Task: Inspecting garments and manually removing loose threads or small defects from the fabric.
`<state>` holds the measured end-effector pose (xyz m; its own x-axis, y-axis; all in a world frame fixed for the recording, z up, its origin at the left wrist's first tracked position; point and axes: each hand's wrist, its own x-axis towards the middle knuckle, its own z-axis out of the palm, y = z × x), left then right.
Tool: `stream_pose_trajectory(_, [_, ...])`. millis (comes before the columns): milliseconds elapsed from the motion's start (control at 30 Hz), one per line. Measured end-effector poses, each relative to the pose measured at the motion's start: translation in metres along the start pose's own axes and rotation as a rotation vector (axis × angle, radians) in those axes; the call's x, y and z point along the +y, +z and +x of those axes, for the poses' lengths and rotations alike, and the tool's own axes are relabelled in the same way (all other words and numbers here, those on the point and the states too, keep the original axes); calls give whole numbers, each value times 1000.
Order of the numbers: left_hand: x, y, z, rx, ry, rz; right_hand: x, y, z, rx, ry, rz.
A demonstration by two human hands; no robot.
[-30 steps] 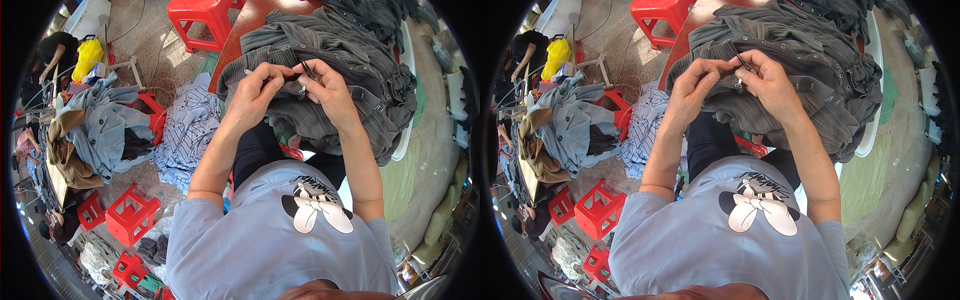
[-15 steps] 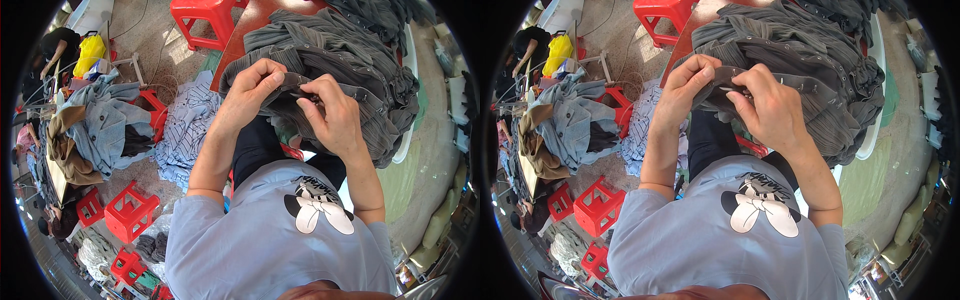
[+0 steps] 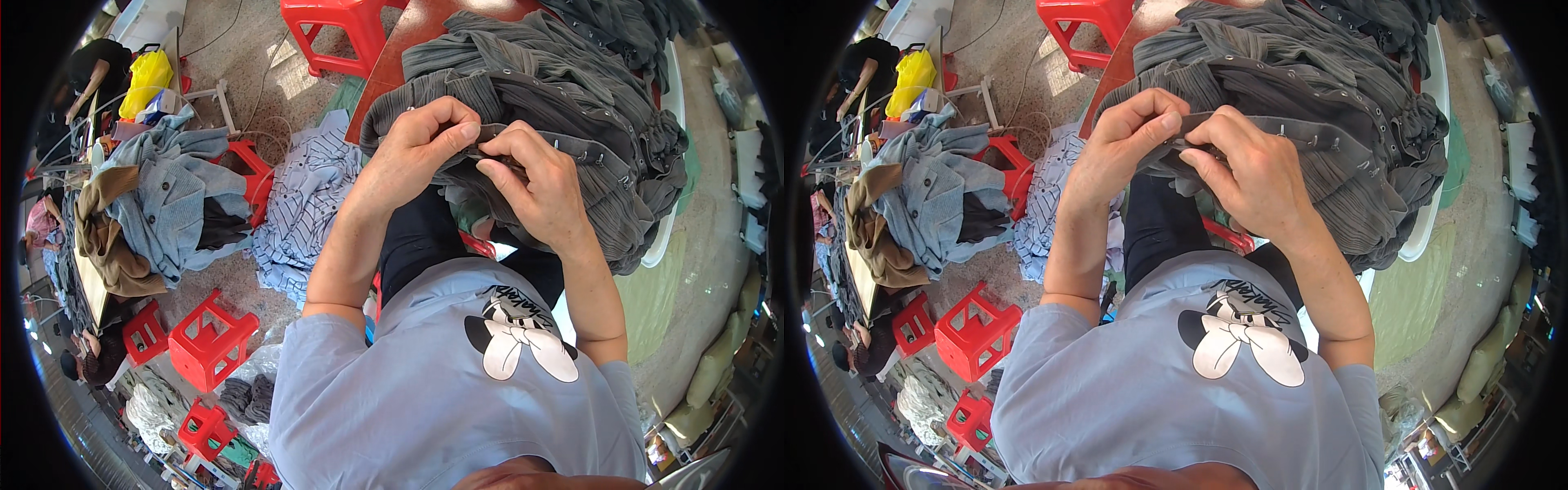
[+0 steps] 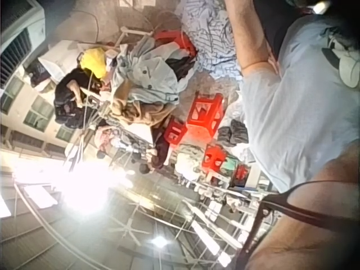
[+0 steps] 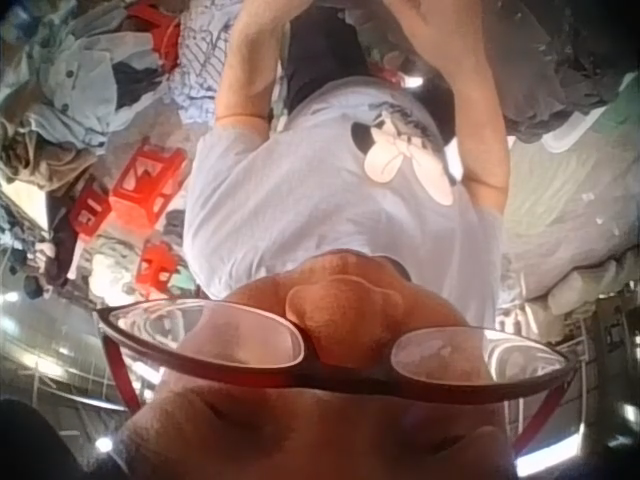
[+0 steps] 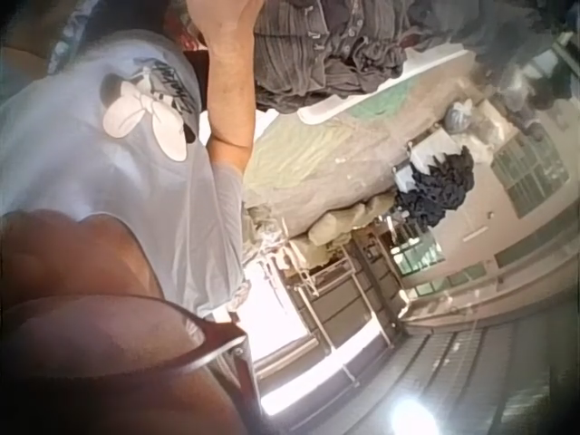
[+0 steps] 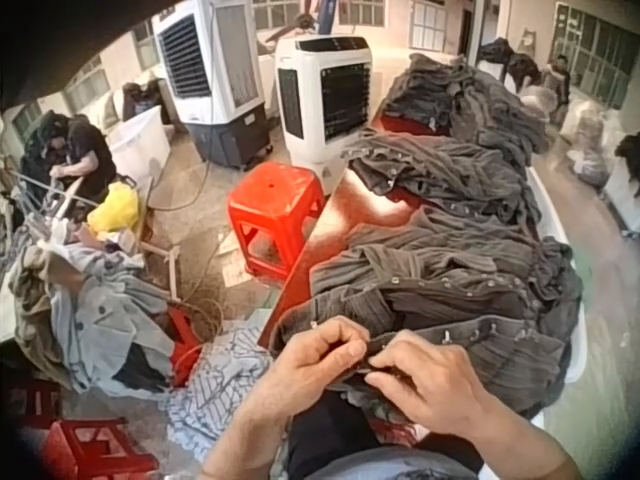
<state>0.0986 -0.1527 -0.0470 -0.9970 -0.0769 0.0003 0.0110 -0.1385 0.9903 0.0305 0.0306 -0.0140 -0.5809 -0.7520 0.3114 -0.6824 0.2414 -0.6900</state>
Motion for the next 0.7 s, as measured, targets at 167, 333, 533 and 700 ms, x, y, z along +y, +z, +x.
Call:
stream_pose_trajectory(167, [-4, -2, 0, -45, 3, 30, 3, 0, -1, -42, -7, 20])
stream_pose_trajectory(333, [0, -1, 0, -24, -37, -27, 13, 6, -5, 118, 192, 497])
stream_pose_trajectory(533, [2, -4, 3, 54, -51, -133, 18, -3, -2, -111, 412, 332])
stream_pose_trajectory(700, [-19, -28, 11, 613, 65, 532, 29, -6, -7, -75, 436, 484])
